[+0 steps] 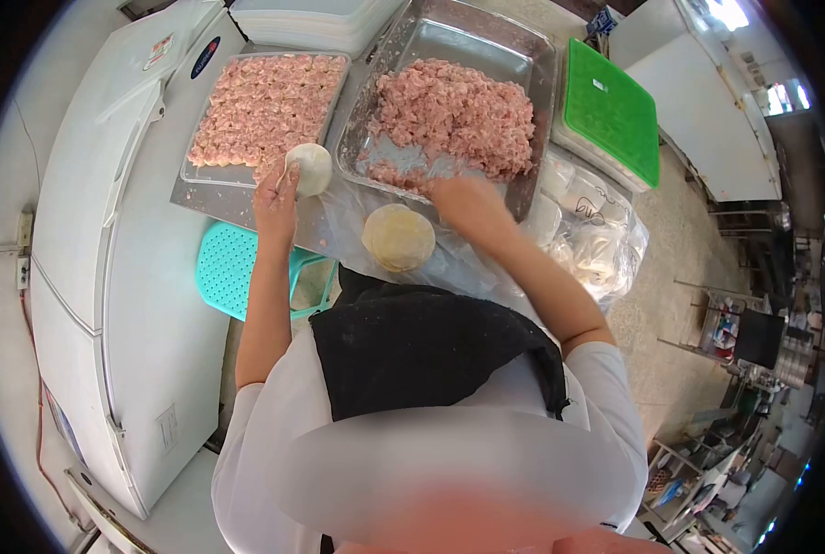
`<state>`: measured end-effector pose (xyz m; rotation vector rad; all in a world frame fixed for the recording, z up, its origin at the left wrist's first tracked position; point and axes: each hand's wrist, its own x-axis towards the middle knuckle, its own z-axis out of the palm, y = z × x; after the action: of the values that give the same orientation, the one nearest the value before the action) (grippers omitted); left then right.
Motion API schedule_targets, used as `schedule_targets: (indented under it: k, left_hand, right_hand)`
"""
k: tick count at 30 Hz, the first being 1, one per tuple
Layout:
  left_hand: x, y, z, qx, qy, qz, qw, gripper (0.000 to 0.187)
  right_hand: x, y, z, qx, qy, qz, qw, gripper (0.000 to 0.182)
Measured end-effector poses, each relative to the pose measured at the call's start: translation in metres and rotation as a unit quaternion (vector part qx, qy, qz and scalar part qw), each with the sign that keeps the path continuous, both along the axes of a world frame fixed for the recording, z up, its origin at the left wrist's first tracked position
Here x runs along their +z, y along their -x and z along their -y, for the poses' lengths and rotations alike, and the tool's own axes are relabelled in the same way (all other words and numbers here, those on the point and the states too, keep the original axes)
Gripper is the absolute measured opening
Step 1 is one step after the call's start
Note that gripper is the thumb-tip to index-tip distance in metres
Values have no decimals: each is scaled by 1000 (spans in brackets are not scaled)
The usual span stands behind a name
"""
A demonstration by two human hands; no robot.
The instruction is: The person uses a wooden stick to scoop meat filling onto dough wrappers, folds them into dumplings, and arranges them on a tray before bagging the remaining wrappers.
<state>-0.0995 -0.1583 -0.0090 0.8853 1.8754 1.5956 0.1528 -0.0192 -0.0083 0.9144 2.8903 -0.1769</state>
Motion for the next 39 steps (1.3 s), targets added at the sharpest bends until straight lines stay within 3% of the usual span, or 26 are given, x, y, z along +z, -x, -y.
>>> schedule_targets:
  k: [1, 2, 4, 7, 11, 13, 16, 23, 25, 26, 28, 29, 31, 32, 33, 35, 36, 37, 39]
  left_hand:
    - [-3, -2, -2, 40, -26, 70, 996, 36]
    - [-6, -3, -4, 42, -27, 71, 996, 36]
    - [-11, -3, -6, 61, -103, 229, 966, 34]
    - [-14, 6, -7, 39, -128, 298, 945, 32]
    - [-16, 14, -7, 60, -139, 342, 927, 29]
    - [-12, 14, -5, 55, -140, 351, 924, 30]
    - [-12, 14, -2, 49, -131, 330, 934, 29]
    - [-29, 2, -27, 10, -115, 367, 923, 36]
    - [-23, -16, -48, -11, -150, 473, 868, 35]
    - [-16, -27, -58, -14, -150, 474, 867, 35]
    - [16, -43, -77, -99, -191, 585, 782, 43]
    - [20, -42, -83, -102, -187, 586, 782, 43]
    - [21, -39, -99, -123, -205, 617, 750, 48]
    - [-8, -25, -106, -170, -242, 649, 701, 46]
    - [-17, -18, -106, -172, -237, 650, 701, 46]
    - [-31, -3, -105, -105, -219, 601, 761, 47]
    - [-45, 12, -102, -155, -280, 640, 699, 48]
    - [-43, 21, -99, -155, -273, 643, 699, 48]
    - [-28, 34, -93, -98, -241, 580, 772, 48]
  right_hand:
    - [0, 6, 8, -41, 16, -34, 998, 22]
    - [-1, 7, 4, -39, 15, -34, 999, 22]
    - [-1, 12, -9, -42, 84, -86, 992, 22]
    - [5, 19, -38, -43, 19, -101, 994, 23]
    - [-49, 19, -75, -31, -35, -69, 997, 25]
    - [-56, 19, -72, -11, 46, -150, 987, 26]
    - [-46, 13, -52, 12, 148, -82, 986, 25]
    - [-2, -7, -49, -39, 360, -125, 924, 24]
    - [17, -9, -43, -95, 360, -226, 900, 26]
    - [22, -8, -40, -98, 359, -227, 900, 26]
    - [27, -1, -33, -117, 370, -321, 864, 28]
    - [24, 2, -29, -122, 369, -323, 863, 28]
    - [14, 5, -21, -80, 205, -313, 924, 30]
    - [18, -3, -24, -88, 206, -314, 922, 30]
    - [30, -14, -34, -84, 187, -259, 944, 27]
    - [52, -35, -43, -86, 171, -205, 960, 25]
    - [62, -47, -41, -116, 114, -80, 983, 22]
    - [65, -54, -35, -141, 56, 48, 987, 21]
    - [48, -59, -16, -97, 51, 71, 991, 20]
